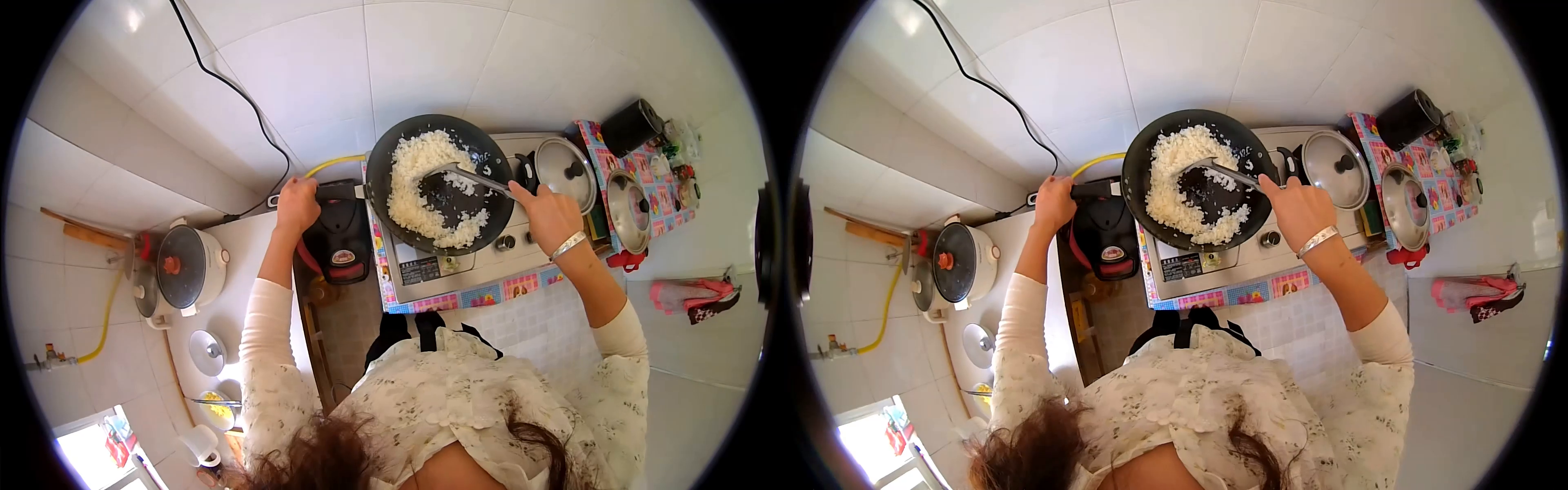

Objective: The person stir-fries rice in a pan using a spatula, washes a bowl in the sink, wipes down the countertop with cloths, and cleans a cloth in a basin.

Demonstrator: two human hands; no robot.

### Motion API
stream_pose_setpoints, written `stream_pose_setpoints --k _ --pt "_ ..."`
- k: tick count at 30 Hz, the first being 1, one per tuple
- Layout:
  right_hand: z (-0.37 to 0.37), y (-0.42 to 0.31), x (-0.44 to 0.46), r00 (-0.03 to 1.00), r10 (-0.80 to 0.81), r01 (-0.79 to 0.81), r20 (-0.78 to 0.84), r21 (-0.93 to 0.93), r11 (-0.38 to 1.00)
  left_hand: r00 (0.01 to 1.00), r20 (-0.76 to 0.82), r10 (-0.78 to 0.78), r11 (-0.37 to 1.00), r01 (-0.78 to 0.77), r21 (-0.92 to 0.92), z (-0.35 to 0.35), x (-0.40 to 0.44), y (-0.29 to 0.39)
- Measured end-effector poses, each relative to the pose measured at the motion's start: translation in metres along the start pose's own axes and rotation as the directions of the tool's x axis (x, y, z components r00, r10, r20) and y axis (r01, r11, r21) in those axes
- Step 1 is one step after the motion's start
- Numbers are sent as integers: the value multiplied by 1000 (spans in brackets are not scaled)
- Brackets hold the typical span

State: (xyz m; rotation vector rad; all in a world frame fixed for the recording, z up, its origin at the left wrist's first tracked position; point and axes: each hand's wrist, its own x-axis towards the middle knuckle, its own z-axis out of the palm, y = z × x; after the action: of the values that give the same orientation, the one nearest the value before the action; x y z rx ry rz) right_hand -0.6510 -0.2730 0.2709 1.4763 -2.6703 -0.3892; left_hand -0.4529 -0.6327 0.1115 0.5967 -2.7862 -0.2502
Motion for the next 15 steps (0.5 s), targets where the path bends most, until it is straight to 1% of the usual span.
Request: stream_pose_setpoints --k 3,6,8,9,12,13,15 --pt "5 -7 3 999 35 -35 7 17 999 1000 -3 25 999 -24 34 6 2 -4" --pt "12 -13 7 999 50 -50 -2 51 997 1000 -18 22 1000 -22 0 5 1 -4" --pt "9 -15 -1 997 77 -77 9 85 993 999 35 10 1000 -11 22 7 1 -9" --pt "-6 -14 -7 996 88 -89 14 117 989 998 62 5 1000 -6 30 7 1 -9" --pt "-16 -8 -5 990 139 -137 -14 112 984 997 69 17 998 -22 66 5 3 -7" --pt "-8 -7 2 990 128 -122 -65 91 988 997 74 5 998 -9 59 5 2 -6" --pt "13 -7 25 995 66 -60 -73 85 995 997 80 -17 999 13 50 5 4 -7"
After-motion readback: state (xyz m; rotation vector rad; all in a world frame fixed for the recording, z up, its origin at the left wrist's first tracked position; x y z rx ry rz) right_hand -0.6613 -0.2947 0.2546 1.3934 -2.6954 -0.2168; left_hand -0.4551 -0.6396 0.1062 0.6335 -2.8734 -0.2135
